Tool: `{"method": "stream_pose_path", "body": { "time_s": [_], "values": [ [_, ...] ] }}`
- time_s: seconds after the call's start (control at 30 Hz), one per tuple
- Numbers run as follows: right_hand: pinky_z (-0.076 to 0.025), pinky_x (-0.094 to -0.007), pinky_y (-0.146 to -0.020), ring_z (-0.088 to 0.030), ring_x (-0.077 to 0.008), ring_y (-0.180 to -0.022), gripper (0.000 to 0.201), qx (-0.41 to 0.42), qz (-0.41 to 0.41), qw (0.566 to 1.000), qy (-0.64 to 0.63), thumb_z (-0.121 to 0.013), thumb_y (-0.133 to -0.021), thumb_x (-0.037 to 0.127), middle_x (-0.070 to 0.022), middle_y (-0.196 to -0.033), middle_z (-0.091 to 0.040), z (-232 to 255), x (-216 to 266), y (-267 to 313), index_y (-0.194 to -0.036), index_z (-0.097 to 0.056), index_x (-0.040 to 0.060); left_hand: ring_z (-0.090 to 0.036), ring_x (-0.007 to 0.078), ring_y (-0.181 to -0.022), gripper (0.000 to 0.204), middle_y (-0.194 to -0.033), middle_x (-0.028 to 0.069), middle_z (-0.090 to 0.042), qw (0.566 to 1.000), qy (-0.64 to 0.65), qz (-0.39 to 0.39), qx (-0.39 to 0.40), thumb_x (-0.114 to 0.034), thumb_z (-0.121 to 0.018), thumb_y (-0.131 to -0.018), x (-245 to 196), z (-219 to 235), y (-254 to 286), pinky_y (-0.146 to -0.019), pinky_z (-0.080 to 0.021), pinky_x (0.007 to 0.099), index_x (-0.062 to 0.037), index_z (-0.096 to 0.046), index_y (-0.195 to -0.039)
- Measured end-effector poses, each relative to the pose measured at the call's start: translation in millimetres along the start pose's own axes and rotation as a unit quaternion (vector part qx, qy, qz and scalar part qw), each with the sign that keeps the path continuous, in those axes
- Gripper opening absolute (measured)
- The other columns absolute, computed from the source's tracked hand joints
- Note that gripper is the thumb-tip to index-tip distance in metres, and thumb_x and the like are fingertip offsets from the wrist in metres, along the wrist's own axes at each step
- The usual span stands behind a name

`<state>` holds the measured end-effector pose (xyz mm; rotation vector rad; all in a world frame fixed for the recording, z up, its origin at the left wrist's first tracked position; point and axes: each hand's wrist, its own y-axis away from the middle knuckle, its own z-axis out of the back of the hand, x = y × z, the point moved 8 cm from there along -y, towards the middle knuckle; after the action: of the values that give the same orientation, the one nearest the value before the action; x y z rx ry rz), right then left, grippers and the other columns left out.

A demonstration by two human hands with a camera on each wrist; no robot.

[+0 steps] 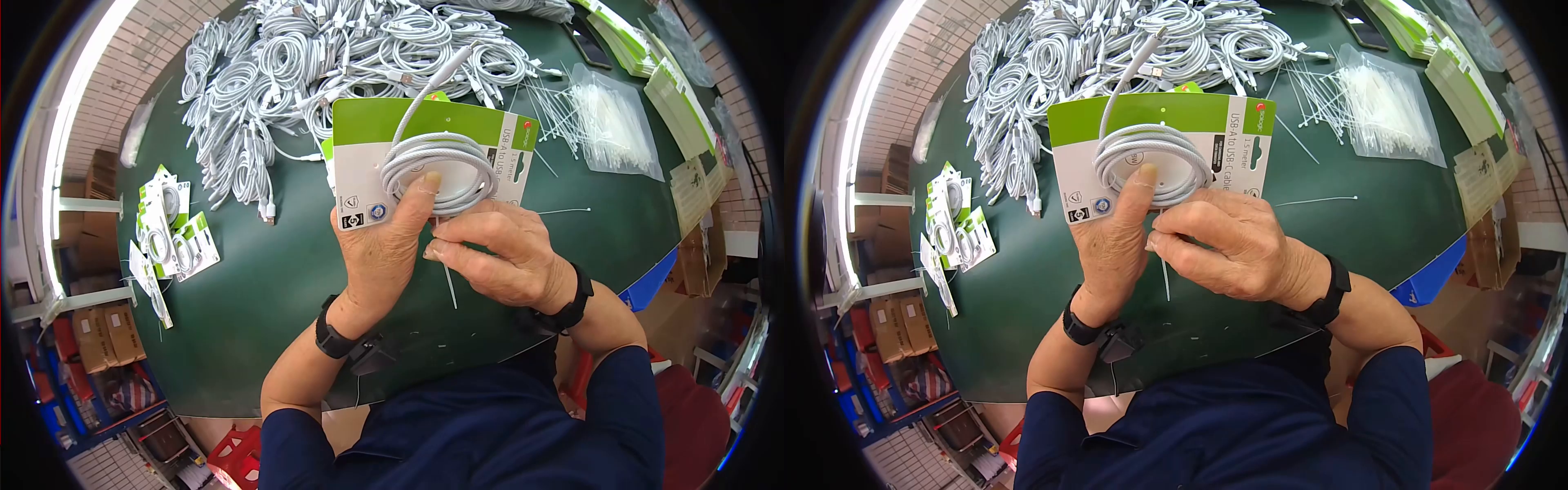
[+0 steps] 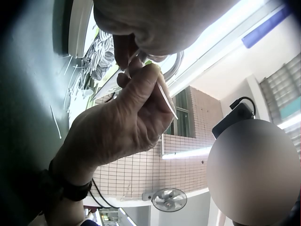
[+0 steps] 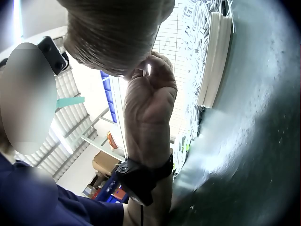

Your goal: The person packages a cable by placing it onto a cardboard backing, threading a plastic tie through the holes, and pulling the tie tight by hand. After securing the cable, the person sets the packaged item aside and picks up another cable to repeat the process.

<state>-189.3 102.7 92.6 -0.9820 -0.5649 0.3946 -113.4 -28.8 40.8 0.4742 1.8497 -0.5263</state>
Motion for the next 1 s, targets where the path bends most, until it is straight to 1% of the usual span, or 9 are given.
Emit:
{"method": "stream_pose_path", "body": {
  "time_s": [0.1,0.3,0.37,0.43,0.47,0.53,0.6,0.77,1.0],
  "values": [
    [-0.06,-0.0342,-0.061,-0.071,-0.0242,-0.075,0.022,-0.007,-0.004,1.0,-0.01,-0.082,-0.071,0.001,-0.0121,-0.094,-0.067,-0.7,0.3,2.7,-0.09,-0.071,-0.0018,-0.07,0.0107,-0.088,0.028,-0.105,0.0074,-0.075,1.0,0.007,-0.005,0.0,-0.003,-0.077,-0.094,-2.3,-2.7,0.0,-0.074,-0.058,0.0265,0.0013,-0.069,-0.12],
    [-0.06,-0.0343,-0.061,-0.071,-0.025,-0.076,0.019,-0.016,0.004,0.999,-0.036,-0.082,-0.073,0.0,-0.0125,-0.096,-0.067,0.4,2.4,5.4,-0.089,-0.07,-0.002,-0.072,0.0126,-0.086,0.029,-0.106,0.0097,-0.075,1.0,-0.004,-0.007,0.006,-0.002,-0.076,-0.095,-7.9,-5.2,0.3,-0.068,-0.061,0.0275,0.0031,-0.067,-0.122],
    [-0.06,-0.0343,-0.062,-0.071,-0.0252,-0.076,0.02,-0.022,0.012,0.998,-0.05,-0.082,-0.073,0.001,-0.0129,-0.097,-0.066,0.0,2.7,6.6,-0.089,-0.07,-0.002,-0.07,0.0157,-0.1,0.04,-0.118,0.0105,-0.07,0.999,-0.02,0.021,0.016,-0.005,-0.075,-0.096,-2.8,-2.3,0.7,-0.082,-0.06,0.0296,0.0008,-0.059,-0.131],
    [-0.06,-0.0347,-0.062,-0.07,-0.0255,-0.076,0.02,-0.022,0.013,0.998,-0.053,-0.081,-0.073,0.001,-0.0132,-0.098,-0.066,1.1,2.6,7.1,-0.089,-0.07,-0.0021,-0.069,0.0175,-0.107,0.045,-0.124,0.011,-0.067,0.999,-0.024,0.035,0.025,-0.005,-0.074,-0.096,-1.1,-2.2,1.1,-0.089,-0.06,0.0309,-0.0004,-0.054,-0.136],
    [-0.06,-0.0349,-0.063,-0.07,-0.0256,-0.076,0.02,-0.022,0.014,0.998,-0.055,-0.081,-0.074,0.001,-0.0133,-0.098,-0.066,1.5,2.6,7.3,-0.09,-0.07,-0.0022,-0.069,0.0177,-0.107,0.046,-0.124,0.011,-0.067,0.999,-0.02,0.034,0.027,-0.005,-0.074,-0.096,-1.6,-2.9,1.3,-0.089,-0.061,0.0311,-0.0005,-0.054,-0.137],
    [-0.059,-0.0353,-0.062,-0.069,-0.0257,-0.075,0.019,-0.022,0.019,0.998,-0.062,-0.081,-0.074,0.001,-0.0132,-0.098,-0.067,1.5,2.9,7.2,-0.09,-0.07,-0.0024,-0.07,0.0165,-0.099,0.04,-0.118,0.0109,-0.069,0.999,-0.01,0.024,0.023,-0.005,-0.074,-0.096,-4.2,-4.7,0.8,-0.08,-0.061,0.0303,0.0007,-0.057,-0.132],
    [-0.058,-0.0355,-0.061,-0.069,-0.0259,-0.075,0.019,-0.023,0.022,0.997,-0.067,-0.08,-0.074,0.001,-0.0132,-0.098,-0.067,0.8,2.9,7.8,-0.09,-0.07,-0.0024,-0.072,0.0136,-0.083,0.028,-0.106,0.0106,-0.074,1.0,0.002,0.007,0.012,-0.004,-0.074,-0.097,-8.6,-7.3,-0.1,-0.064,-0.062,0.0283,0.0031,-0.065,-0.123],
    [-0.058,-0.0356,-0.061,-0.069,-0.0264,-0.075,0.019,-0.03,0.026,0.997,-0.069,-0.08,-0.074,0.002,-0.0138,-0.098,-0.067,-0.7,2.9,11.0,-0.091,-0.07,-0.0029,-0.071,0.0133,-0.084,0.029,-0.106,0.0096,-0.074,1.0,-0.002,-0.002,0.014,-0.006,-0.075,-0.097,-7.5,-6.4,0.4,-0.065,-0.061,0.0278,0.0023,-0.065,-0.123],
    [-0.058,-0.0367,-0.06,-0.069,-0.0272,-0.075,0.02,-0.046,0.017,0.996,-0.081,-0.076,-0.077,0.001,-0.0149,-0.098,-0.068,-0.6,0.9,12.1,-0.096,-0.069,-0.0036,-0.071,0.0133,-0.085,0.03,-0.107,0.0094,-0.073,1.0,0.006,-0.003,0.02,-0.006,-0.075,-0.098,-7.4,-6.7,1.1,-0.066,-0.061,0.0276,0.0019,-0.064,-0.125]
  ]
}}
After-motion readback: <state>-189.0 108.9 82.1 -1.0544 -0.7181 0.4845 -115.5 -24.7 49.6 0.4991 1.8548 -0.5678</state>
